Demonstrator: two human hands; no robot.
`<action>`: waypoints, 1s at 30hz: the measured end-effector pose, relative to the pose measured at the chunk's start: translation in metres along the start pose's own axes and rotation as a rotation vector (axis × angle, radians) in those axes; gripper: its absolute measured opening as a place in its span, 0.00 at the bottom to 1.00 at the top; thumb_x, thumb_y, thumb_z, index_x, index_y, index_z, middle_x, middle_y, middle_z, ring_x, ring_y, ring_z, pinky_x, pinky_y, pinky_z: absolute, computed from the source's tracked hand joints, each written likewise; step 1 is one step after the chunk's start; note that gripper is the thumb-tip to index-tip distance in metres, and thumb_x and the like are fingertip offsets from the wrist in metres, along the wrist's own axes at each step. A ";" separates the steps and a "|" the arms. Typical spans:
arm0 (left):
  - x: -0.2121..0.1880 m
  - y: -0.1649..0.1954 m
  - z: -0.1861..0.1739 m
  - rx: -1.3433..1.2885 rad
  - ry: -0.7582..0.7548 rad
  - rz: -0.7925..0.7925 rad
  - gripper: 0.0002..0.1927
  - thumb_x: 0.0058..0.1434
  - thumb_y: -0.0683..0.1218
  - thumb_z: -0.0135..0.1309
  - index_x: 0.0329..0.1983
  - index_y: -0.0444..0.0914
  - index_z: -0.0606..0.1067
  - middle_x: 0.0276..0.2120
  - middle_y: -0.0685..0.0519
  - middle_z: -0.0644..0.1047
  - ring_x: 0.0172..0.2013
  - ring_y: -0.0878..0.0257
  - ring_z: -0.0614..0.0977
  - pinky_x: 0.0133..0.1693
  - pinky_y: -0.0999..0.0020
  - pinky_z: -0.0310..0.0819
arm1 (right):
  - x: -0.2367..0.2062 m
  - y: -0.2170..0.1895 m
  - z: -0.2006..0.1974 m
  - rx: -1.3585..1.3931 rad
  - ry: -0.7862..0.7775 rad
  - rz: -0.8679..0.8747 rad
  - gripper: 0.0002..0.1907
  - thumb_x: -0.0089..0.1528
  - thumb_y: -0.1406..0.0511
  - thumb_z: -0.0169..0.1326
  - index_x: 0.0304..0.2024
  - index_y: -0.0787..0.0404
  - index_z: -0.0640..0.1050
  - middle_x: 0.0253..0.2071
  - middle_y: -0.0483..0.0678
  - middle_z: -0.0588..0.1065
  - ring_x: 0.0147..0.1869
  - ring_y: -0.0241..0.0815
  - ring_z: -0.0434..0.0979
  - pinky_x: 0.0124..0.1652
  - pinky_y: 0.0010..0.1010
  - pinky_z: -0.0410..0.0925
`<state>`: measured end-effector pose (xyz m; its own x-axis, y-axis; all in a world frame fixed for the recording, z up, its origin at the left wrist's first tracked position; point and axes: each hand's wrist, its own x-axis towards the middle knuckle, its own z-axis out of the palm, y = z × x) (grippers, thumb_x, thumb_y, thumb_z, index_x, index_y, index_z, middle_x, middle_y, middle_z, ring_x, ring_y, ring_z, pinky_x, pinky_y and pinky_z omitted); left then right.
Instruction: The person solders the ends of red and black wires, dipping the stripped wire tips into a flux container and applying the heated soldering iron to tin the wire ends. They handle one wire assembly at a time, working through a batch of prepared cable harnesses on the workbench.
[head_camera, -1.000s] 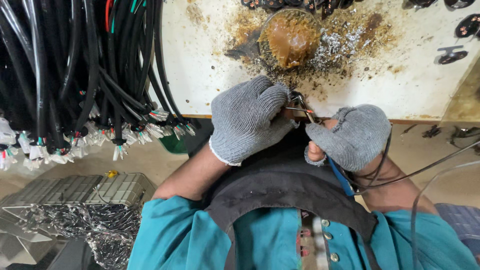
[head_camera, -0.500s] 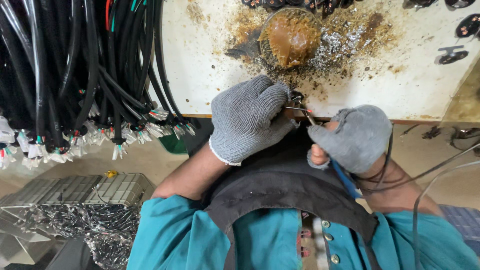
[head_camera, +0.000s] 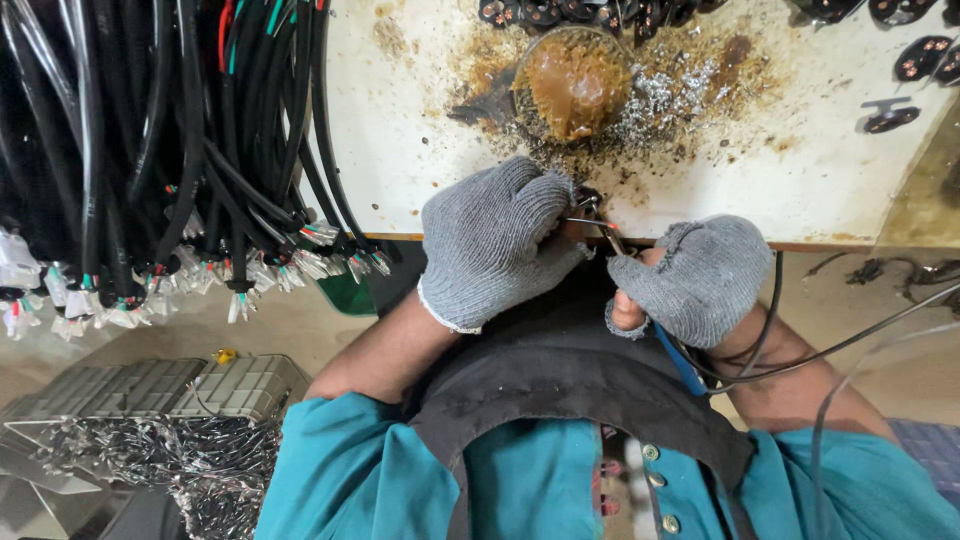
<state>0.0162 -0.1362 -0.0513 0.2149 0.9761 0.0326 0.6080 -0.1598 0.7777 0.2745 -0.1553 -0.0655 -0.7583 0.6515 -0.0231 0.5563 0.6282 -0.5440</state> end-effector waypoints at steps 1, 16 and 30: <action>0.000 0.000 0.000 -0.001 0.004 0.001 0.12 0.53 0.48 0.67 0.35 0.45 0.75 0.29 0.52 0.72 0.27 0.52 0.77 0.29 0.56 0.68 | 0.000 -0.001 0.000 -0.035 0.032 -0.023 0.12 0.48 0.55 0.65 0.33 0.46 0.85 0.18 0.41 0.73 0.20 0.47 0.72 0.21 0.43 0.60; -0.002 0.000 0.004 0.016 -0.023 -0.017 0.10 0.54 0.49 0.65 0.34 0.47 0.74 0.29 0.53 0.72 0.28 0.53 0.78 0.29 0.56 0.68 | 0.002 -0.020 -0.018 0.361 0.345 0.260 0.11 0.56 0.55 0.63 0.33 0.54 0.81 0.25 0.44 0.75 0.28 0.43 0.76 0.30 0.34 0.65; -0.003 0.000 0.003 0.011 -0.014 0.007 0.12 0.54 0.50 0.66 0.35 0.45 0.74 0.29 0.52 0.72 0.27 0.51 0.77 0.29 0.54 0.68 | 0.046 -0.035 -0.032 0.405 0.304 0.405 0.08 0.65 0.70 0.63 0.43 0.59 0.76 0.40 0.49 0.82 0.40 0.42 0.82 0.43 0.31 0.71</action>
<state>0.0175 -0.1394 -0.0533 0.2300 0.9728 0.0290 0.6144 -0.1682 0.7708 0.2309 -0.1334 -0.0206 -0.3521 0.9320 -0.0864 0.5603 0.1359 -0.8171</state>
